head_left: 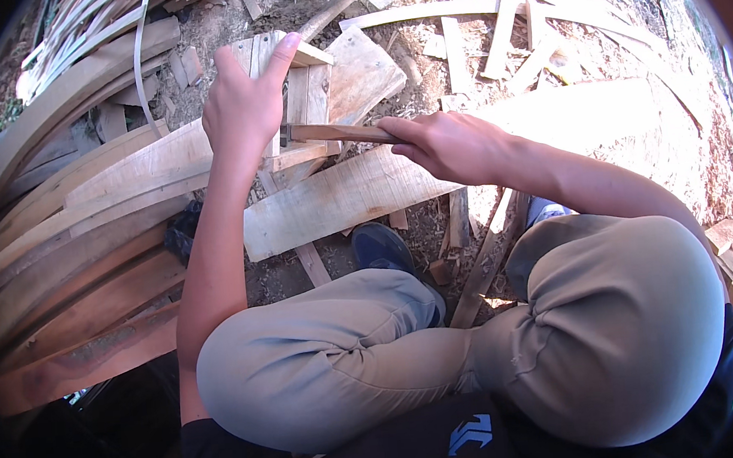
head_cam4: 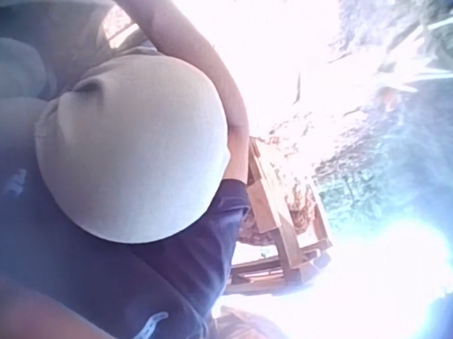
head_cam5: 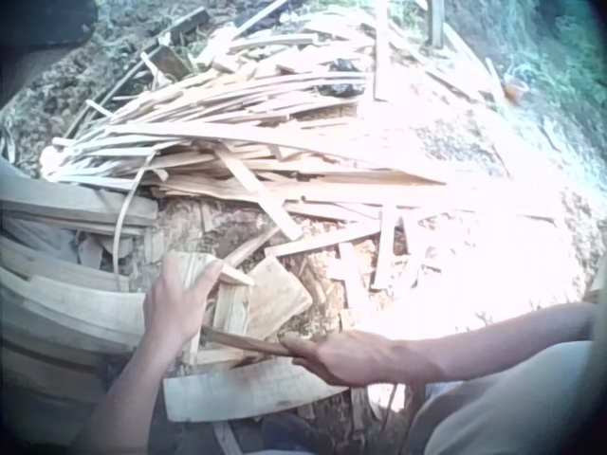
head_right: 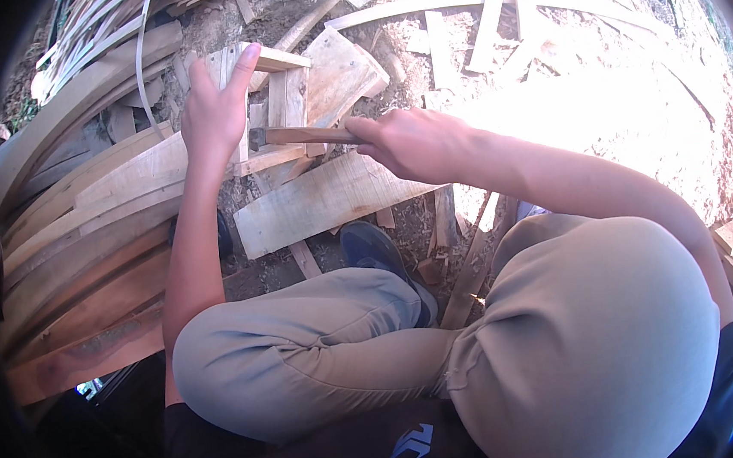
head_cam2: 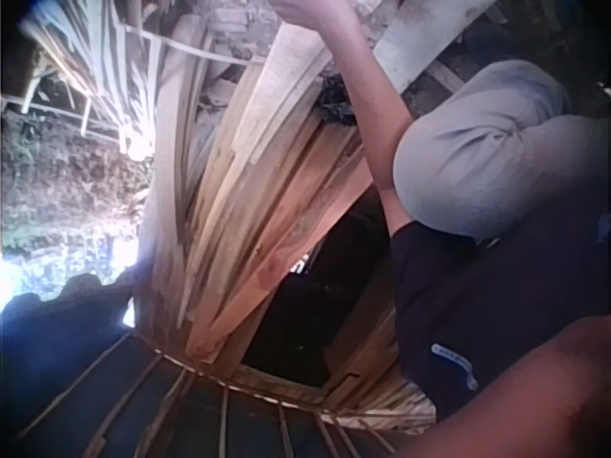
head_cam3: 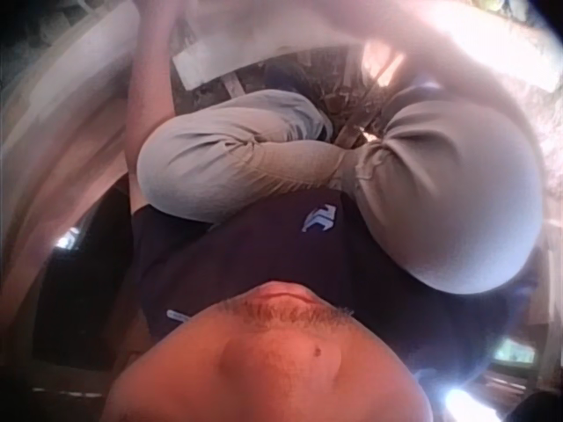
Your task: The person assembles a small wooden frame by hand, aligning four pieces of wood into a square shape. They use a hammer to drive nails into the joints to secure the frame, occasionally adjusting the pieces to ensure proper alignment.
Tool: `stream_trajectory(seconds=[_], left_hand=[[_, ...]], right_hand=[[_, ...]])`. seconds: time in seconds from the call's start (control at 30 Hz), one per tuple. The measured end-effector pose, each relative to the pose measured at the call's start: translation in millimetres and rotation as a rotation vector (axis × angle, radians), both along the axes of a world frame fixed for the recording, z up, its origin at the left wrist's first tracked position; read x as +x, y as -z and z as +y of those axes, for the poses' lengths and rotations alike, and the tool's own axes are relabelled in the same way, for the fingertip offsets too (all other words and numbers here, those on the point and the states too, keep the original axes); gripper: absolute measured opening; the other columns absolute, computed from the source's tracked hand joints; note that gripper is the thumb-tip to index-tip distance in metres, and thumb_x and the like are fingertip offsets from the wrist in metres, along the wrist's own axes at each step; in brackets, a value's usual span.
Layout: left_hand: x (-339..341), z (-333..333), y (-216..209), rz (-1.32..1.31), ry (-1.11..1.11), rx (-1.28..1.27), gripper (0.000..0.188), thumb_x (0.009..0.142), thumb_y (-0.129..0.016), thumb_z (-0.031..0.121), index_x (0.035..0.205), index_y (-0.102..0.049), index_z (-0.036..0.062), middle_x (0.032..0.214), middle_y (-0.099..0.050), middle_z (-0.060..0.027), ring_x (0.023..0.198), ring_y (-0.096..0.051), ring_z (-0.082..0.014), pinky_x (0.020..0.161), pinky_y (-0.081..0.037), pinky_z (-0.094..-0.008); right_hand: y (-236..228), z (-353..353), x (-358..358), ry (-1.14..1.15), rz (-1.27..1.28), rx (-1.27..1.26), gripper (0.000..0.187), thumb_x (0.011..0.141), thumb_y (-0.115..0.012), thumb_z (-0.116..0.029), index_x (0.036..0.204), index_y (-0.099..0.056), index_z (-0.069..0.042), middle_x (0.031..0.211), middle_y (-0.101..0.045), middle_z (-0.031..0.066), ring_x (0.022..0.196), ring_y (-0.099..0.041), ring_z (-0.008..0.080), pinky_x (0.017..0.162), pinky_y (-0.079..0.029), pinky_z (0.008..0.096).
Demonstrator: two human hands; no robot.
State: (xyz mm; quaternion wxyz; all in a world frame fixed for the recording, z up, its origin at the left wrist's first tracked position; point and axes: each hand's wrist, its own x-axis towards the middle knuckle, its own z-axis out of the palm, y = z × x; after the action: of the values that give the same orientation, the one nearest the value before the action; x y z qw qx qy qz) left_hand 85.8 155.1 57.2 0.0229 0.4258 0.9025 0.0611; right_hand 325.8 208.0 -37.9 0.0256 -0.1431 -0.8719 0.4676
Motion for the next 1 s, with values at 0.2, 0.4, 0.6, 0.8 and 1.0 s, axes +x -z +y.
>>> stream_trajectory(seconds=[0.2, 0.4, 0.6, 0.8, 1.0], left_hand=[[-1.8, -0.9, 3.6, 0.027, 0.012, 0.027, 0.089, 0.084, -0.056, 0.079, 0.116, -0.052, -0.0035, 0.107, -0.066, -0.032, 0.108, -0.065, -0.0469, 0.095, -0.048, -0.052], [1.2, 0.3, 0.8, 0.017, -0.004, 0.018, 0.088, 0.084, -0.056, 0.079, 0.116, -0.052, -0.0032, 0.107, -0.066, -0.0316, 0.108, -0.065, -0.0464, 0.096, -0.048, -0.0512], [-0.2, 0.1, 2.4, 0.018, -0.002, 0.011, 0.088, 0.085, -0.055, 0.079, 0.117, -0.052, -0.0032, 0.108, -0.066, -0.0309, 0.108, -0.065, -0.0455, 0.095, -0.048, -0.051], [-1.4, -0.8, 2.3, 0.034, -0.005, 0.01, 0.088, 0.086, -0.054, 0.079, 0.12, -0.051, -0.0025, 0.109, -0.066, -0.0305, 0.109, -0.065, -0.045, 0.096, -0.048, -0.0506], [1.4, 0.1, 3.8, 0.034, -0.007, 0.014, 0.089, 0.085, -0.054, 0.078, 0.123, -0.05, -0.0025, 0.111, -0.066, -0.0305, 0.11, -0.064, -0.045, 0.097, -0.047, -0.0507]], right_hand=[[1.8, 2.2, -1.0, -0.008, 0.021, -0.033, 0.027, 0.104, -0.051, -0.026, 0.125, -0.051, -0.009, 0.078, -0.067, 0.0216, 0.073, -0.067, 0.0433, 0.065, -0.052, 0.0544], [-1.8, 7.0, -6.2, -0.042, -0.049, -0.032, 0.027, 0.105, -0.05, -0.026, 0.125, -0.052, -0.009, 0.079, -0.067, 0.0213, 0.072, -0.065, 0.0434, 0.066, -0.051, 0.0544], [-1.9, 7.4, -4.9, -0.031, -0.031, -0.015, 0.026, 0.105, -0.051, -0.027, 0.123, -0.052, -0.009, 0.078, -0.066, 0.0206, 0.072, -0.065, 0.0429, 0.065, -0.051, 0.0538], [-10.6, 10.4, -5.9, -0.055, -0.031, -0.069, 0.025, 0.104, -0.052, -0.026, 0.121, -0.054, -0.008, 0.077, -0.066, 0.0208, 0.073, -0.065, 0.043, 0.067, -0.051, 0.0525], [-9.7, 14.4, -6.1, -0.068, 0.028, -0.154, 0.022, 0.103, -0.053, -0.023, 0.118, -0.056, -0.007, 0.075, -0.064, 0.0203, 0.072, -0.064, 0.0423, 0.068, -0.051, 0.052]])
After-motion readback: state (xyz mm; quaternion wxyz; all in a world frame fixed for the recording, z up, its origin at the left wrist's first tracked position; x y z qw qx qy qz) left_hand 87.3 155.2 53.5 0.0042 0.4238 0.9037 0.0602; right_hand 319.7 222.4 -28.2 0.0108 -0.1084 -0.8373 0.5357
